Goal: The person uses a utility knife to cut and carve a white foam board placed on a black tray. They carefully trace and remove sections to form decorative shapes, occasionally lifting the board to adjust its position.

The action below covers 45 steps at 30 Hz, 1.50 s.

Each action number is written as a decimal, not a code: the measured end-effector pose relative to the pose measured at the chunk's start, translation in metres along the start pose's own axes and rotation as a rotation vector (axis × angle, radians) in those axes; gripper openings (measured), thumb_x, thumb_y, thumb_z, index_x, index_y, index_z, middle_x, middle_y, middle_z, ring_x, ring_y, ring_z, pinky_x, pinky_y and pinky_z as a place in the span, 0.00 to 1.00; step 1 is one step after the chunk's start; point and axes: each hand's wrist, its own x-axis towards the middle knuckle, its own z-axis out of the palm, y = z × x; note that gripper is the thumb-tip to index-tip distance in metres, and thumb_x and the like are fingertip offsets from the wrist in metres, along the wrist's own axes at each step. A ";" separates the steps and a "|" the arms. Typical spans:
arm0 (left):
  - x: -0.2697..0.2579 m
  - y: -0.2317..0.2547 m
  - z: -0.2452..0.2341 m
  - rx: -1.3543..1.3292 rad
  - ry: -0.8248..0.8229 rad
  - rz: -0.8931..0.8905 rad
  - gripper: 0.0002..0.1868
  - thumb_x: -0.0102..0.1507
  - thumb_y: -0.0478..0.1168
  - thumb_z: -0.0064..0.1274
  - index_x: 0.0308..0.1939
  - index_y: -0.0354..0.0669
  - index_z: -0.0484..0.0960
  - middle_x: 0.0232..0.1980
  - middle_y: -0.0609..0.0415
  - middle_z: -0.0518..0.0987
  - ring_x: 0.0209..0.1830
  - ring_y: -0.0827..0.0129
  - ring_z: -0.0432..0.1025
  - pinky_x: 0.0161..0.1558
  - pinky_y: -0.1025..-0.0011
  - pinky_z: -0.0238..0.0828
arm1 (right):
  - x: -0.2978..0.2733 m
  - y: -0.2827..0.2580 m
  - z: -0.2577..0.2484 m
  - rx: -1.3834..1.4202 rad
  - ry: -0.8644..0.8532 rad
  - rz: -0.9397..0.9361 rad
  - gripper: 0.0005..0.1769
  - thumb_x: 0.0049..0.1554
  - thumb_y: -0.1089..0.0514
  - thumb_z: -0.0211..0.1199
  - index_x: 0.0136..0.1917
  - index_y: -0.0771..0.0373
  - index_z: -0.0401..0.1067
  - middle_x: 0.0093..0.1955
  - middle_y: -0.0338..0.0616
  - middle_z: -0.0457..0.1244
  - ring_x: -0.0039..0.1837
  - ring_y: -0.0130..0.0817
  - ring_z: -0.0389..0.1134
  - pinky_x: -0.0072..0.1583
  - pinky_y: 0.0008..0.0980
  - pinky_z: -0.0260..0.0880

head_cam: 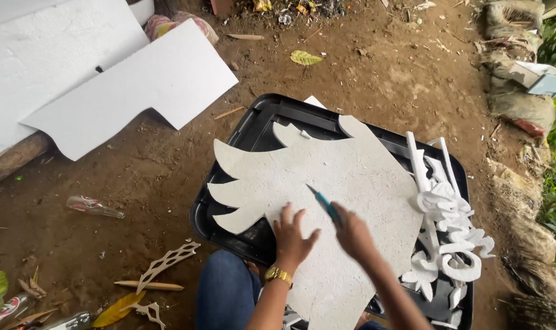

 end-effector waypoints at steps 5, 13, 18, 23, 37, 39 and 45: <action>-0.008 -0.059 -0.030 -0.272 0.534 -0.055 0.12 0.57 0.40 0.51 0.43 0.45 0.80 0.43 0.49 0.78 0.46 0.58 0.69 0.47 0.59 0.66 | -0.033 -0.050 0.042 0.423 -0.168 0.310 0.26 0.62 0.59 0.41 0.74 0.52 0.50 0.43 0.48 0.62 0.30 0.25 0.59 0.30 0.19 0.66; -0.025 -0.072 -0.044 -0.645 0.334 -0.337 0.15 0.60 0.41 0.48 0.49 0.42 0.70 0.45 0.45 0.79 0.41 0.62 0.76 0.40 0.67 0.77 | -0.023 -0.075 0.097 0.425 -0.065 0.190 0.30 0.57 0.62 0.43 0.73 0.58 0.51 0.53 0.57 0.64 0.50 0.50 0.66 0.48 0.42 0.66; -0.033 -0.051 -0.066 -1.026 0.257 -0.548 0.16 0.61 0.40 0.44 0.51 0.37 0.70 0.51 0.41 0.78 0.50 0.58 0.75 0.52 0.66 0.72 | -0.011 -0.069 0.113 0.299 -0.056 0.106 0.30 0.57 0.65 0.43 0.73 0.62 0.50 0.45 0.60 0.63 0.43 0.51 0.65 0.45 0.41 0.65; -0.042 -0.018 -0.092 -1.636 0.232 -0.698 0.33 0.60 0.34 0.42 0.68 0.29 0.53 0.66 0.35 0.65 0.67 0.52 0.63 0.66 0.60 0.61 | -0.006 -0.086 0.112 0.240 -0.043 0.052 0.29 0.55 0.67 0.42 0.71 0.66 0.50 0.34 0.60 0.62 0.35 0.52 0.61 0.38 0.45 0.60; -0.015 -0.042 -0.064 -1.282 0.631 -0.859 0.42 0.62 0.49 0.51 0.70 0.43 0.41 0.62 0.33 0.63 0.46 0.52 0.72 0.44 0.59 0.79 | 0.031 -0.086 0.102 0.137 -0.188 0.289 0.27 0.54 0.65 0.46 0.67 0.68 0.62 0.49 0.67 0.66 0.52 0.57 0.70 0.47 0.46 0.73; -0.015 -0.041 -0.065 -1.248 0.671 -0.880 0.39 0.63 0.46 0.51 0.70 0.43 0.44 0.60 0.32 0.63 0.50 0.50 0.71 0.43 0.57 0.79 | 0.018 -0.100 0.084 0.313 -0.224 0.375 0.27 0.56 0.64 0.43 0.69 0.69 0.59 0.45 0.62 0.64 0.42 0.46 0.67 0.37 0.36 0.68; -0.008 -0.040 -0.060 -1.128 0.726 -0.884 0.30 0.64 0.38 0.49 0.65 0.39 0.50 0.50 0.38 0.63 0.48 0.52 0.69 0.39 0.62 0.80 | 0.018 -0.119 0.057 0.832 -0.244 0.568 0.28 0.57 0.65 0.41 0.71 0.75 0.50 0.34 0.48 0.57 0.27 0.24 0.57 0.24 0.18 0.58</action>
